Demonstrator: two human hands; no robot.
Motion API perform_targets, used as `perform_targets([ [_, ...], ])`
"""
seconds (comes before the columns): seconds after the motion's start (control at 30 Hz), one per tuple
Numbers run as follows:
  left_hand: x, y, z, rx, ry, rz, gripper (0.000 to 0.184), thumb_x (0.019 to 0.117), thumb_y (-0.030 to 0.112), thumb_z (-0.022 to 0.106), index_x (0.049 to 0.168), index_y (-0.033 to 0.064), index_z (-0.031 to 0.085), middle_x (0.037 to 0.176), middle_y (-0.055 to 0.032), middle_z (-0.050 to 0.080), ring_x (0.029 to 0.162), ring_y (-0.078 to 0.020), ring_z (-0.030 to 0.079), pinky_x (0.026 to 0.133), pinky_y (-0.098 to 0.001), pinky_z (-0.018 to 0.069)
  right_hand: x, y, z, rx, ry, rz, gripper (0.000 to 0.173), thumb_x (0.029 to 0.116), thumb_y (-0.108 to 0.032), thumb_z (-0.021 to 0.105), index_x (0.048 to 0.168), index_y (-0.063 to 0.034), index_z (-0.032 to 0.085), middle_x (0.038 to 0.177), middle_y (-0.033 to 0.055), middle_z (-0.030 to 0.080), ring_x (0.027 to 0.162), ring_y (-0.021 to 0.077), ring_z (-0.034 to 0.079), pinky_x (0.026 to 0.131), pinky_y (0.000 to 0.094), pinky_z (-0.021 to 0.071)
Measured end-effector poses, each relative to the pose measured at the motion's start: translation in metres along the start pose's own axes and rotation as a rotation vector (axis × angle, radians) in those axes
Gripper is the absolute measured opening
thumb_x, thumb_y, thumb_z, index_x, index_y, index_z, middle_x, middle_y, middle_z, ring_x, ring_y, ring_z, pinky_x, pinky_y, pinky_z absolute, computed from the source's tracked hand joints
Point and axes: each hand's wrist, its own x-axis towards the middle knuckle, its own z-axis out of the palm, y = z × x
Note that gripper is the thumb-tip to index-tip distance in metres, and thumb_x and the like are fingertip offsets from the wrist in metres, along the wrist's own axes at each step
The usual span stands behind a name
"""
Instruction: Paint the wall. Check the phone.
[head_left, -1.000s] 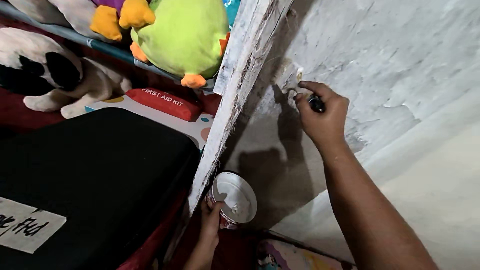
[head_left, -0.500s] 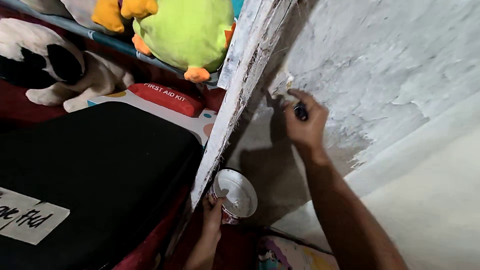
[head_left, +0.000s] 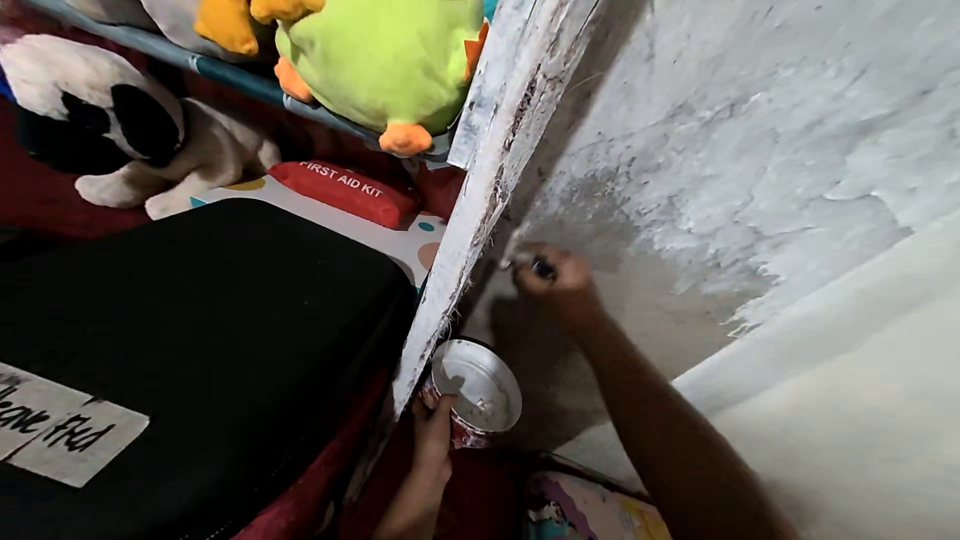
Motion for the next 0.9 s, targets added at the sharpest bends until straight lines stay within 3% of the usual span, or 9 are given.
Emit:
perform_targets([
  [0.13, 0.001, -0.001, 0.001, -0.001, 0.003, -0.011, 0.066, 0.0968, 0.019, 0.067, 0.153, 0.0144, 0.034, 0.123, -0.0226, 0.062, 0.101, -0.0343, 0.067, 0.074, -0.051, 0.0587, 0.024, -0.005, -0.048, -0.068, 0.432, -0.184, 0.034, 0.1005, -0.018, 0.057, 0.128, -0.0016, 0.068, 0.09, 0.0163, 0.07, 0.065, 0.0191, 0.06, 0.063, 0.0372, 0.0509],
  [0.2, 0.002, 0.0, 0.001, 0.001, -0.002, -0.014, 0.066, 0.0964, 0.019, 0.067, 0.153, 0.015, 0.034, 0.122, -0.0226, 0.063, 0.099, -0.0346, 0.068, 0.072, -0.0509, 0.0591, 0.018, 0.002, -0.032, -0.062, 0.478, -0.183, 0.036, 0.1012, -0.018, 0.057, 0.131, -0.0005, 0.066, 0.093, 0.0172, 0.07, 0.066, 0.0195, 0.061, 0.062, 0.0366, 0.052],
  [0.3, 0.0, 0.0, 0.001, 0.02, 0.005, -0.031, 0.068, 0.0966, 0.019, 0.067, 0.154, 0.016, 0.031, 0.123, -0.0228, 0.062, 0.098, -0.0343, 0.067, 0.07, -0.0499, 0.058, -0.025, 0.013, 0.035, -0.034, 0.09, 0.039, 0.041, 0.1027, -0.017, 0.057, 0.139, 0.0017, 0.058, 0.11, 0.0225, 0.07, 0.089, 0.0325, 0.07, 0.081, 0.0502, 0.0584],
  [0.4, -0.001, -0.002, 0.001, 0.017, 0.013, -0.054, 0.073, 0.0951, 0.018, 0.069, 0.156, 0.0178, 0.029, 0.126, -0.0238, 0.06, 0.1, -0.0362, 0.065, 0.072, -0.0523, 0.0566, -0.063, 0.026, 0.095, -0.01, -0.353, 0.211, 0.042, 0.1039, -0.02, 0.052, 0.14, 0.0012, 0.058, 0.117, 0.0204, 0.069, 0.104, 0.0314, 0.068, 0.096, 0.0459, 0.054],
  [0.5, -0.002, -0.006, 0.0, 0.008, 0.034, -0.076, 0.075, 0.0947, 0.018, 0.07, 0.156, 0.0186, 0.028, 0.126, -0.0247, 0.059, 0.101, -0.0376, 0.064, 0.074, -0.0541, 0.0562, -0.066, 0.03, 0.095, 0.03, -0.426, 0.216, 0.04, 0.1048, -0.02, 0.052, 0.137, 0.002, 0.06, 0.115, 0.0213, 0.07, 0.103, 0.0319, 0.069, 0.095, 0.0469, 0.0538],
  [0.63, -0.002, -0.008, 0.0, 0.016, 0.035, -0.1, 0.072, 0.095, 0.019, 0.068, 0.156, 0.0185, 0.03, 0.122, -0.0241, 0.061, 0.098, -0.0368, 0.066, 0.07, -0.0525, 0.0568, -0.03, 0.021, 0.022, 0.032, -0.124, 0.094, 0.027, 0.101, -0.016, 0.061, 0.121, -0.0002, 0.07, 0.099, 0.0177, 0.072, 0.087, 0.0294, 0.069, 0.083, 0.0494, 0.0567],
  [0.77, -0.002, -0.004, 0.001, 0.008, 0.033, -0.095, 0.072, 0.0952, 0.018, 0.068, 0.156, 0.0193, 0.029, 0.125, -0.0247, 0.06, 0.102, -0.0386, 0.065, 0.074, -0.0551, 0.0573, -0.007, 0.016, -0.042, -0.055, 0.328, -0.111, 0.033, 0.1014, -0.016, 0.059, 0.132, -0.0035, 0.066, 0.097, 0.0184, 0.071, 0.07, 0.0249, 0.064, 0.064, 0.0433, 0.0538],
  [0.83, -0.002, -0.002, 0.001, -0.002, 0.034, -0.085, 0.072, 0.0953, 0.018, 0.067, 0.156, 0.0193, 0.029, 0.126, -0.0238, 0.06, 0.103, -0.0378, 0.065, 0.074, -0.0544, 0.0573, -0.005, 0.018, -0.046, -0.057, 0.471, -0.122, 0.037, 0.1031, -0.02, 0.057, 0.136, -0.0058, 0.063, 0.102, 0.0169, 0.072, 0.073, 0.021, 0.065, 0.065, 0.0388, 0.0545],
  [0.9, -0.003, -0.002, 0.0, -0.003, 0.026, -0.069, 0.071, 0.0953, 0.018, 0.068, 0.156, 0.0191, 0.03, 0.125, -0.0232, 0.061, 0.101, -0.0369, 0.066, 0.072, -0.053, 0.0579, -0.016, 0.023, -0.02, -0.009, 0.47, -0.08, 0.038, 0.1032, -0.018, 0.057, 0.137, -0.0012, 0.062, 0.109, 0.0199, 0.072, 0.081, 0.0243, 0.069, 0.073, 0.0417, 0.0583],
])
